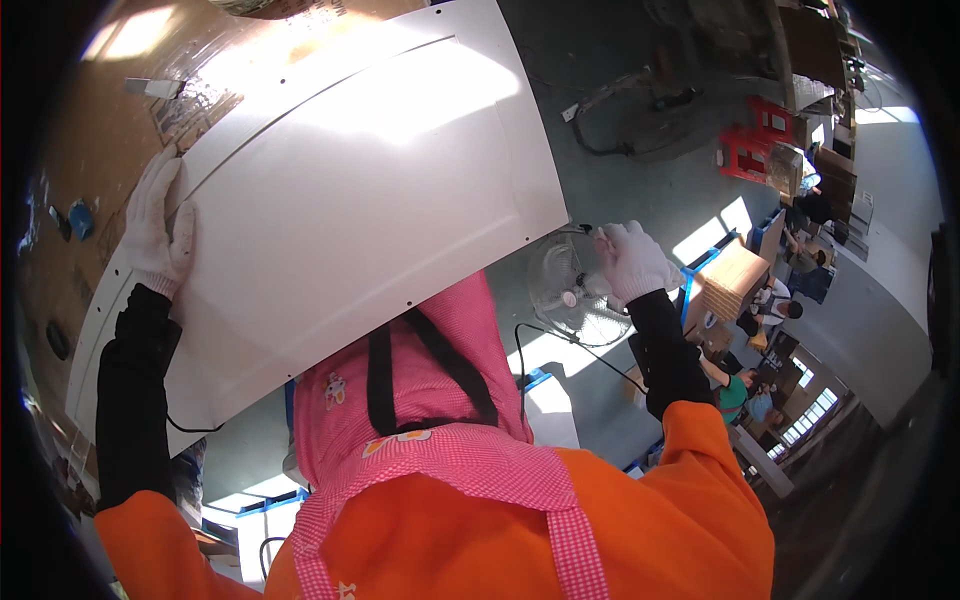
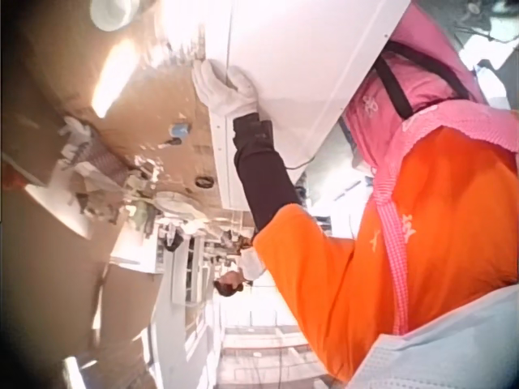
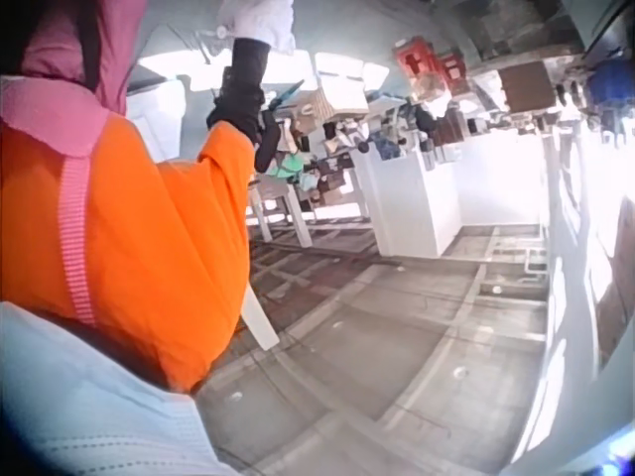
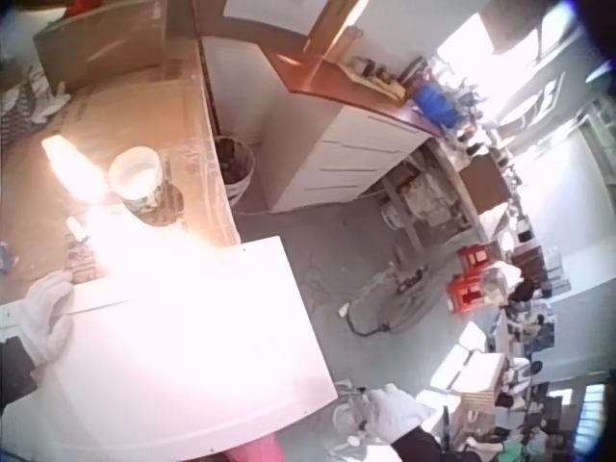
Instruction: Repairing or touching up a white furniture panel by applying a substance and scraping away excess with a putty knife.
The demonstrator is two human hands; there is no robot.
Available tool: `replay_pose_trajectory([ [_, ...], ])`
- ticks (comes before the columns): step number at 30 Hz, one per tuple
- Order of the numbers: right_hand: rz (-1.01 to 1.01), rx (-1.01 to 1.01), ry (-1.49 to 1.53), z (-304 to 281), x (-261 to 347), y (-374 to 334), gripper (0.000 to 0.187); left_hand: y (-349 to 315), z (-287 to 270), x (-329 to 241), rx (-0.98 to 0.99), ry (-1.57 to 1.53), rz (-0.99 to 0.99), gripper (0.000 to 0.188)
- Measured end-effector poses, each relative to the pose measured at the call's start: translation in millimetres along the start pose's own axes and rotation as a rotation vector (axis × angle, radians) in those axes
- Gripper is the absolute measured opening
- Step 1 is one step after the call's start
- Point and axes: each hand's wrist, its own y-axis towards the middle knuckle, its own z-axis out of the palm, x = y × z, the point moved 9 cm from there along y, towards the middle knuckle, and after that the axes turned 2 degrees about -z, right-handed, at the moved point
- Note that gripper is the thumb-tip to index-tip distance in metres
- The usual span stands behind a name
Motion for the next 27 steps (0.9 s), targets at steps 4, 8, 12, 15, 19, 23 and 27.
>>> replay_pose_trajectory([
  [4, -0.051, -0.434, 0.493, -40.5, 21.6, -11.3, 0.025, -0.6, 2.5, 0.0, 0.032, 0.016, -0.017, 0.047],
  [8, 0.022, -0.409, 0.653, -49.6, 68.5, -10.5, 0.025, 3.4, 3.6, -1.3, 0.018, -0.011, -0.015, 0.046],
  [12, 0.154, -0.281, 0.499, 8.2, 48.7, -25.5, 0.029, 4.6, 1.7, -4.5, -0.002, -0.037, 0.007, 0.047],
  [15, 0.151, -0.449, 0.438, -25.2, 56.9, -45.4, 0.026, -0.3, 0.5, -6.2, -0.018, -0.055, 0.027, 0.047],
  [19, 0.056, -0.677, 0.392, -49.6, 86.3, -43.6, 0.015, -3.4, 0.6, -4.2, -0.028, -0.017, 0.021, 0.047],
  [23, 0.055, -0.775, 0.339, -41.9, 102.8, -42.3, 0.012, 2.7, 3.5, -8.7, -0.027, -0.028, 0.012, 0.046],
  [27, -0.122, -0.686, 0.278, -37.8, 160.6, -65.1, 0.017, 4.4, 0.6, -9.5, -0.034, -0.021, 0.019, 0.045],
])
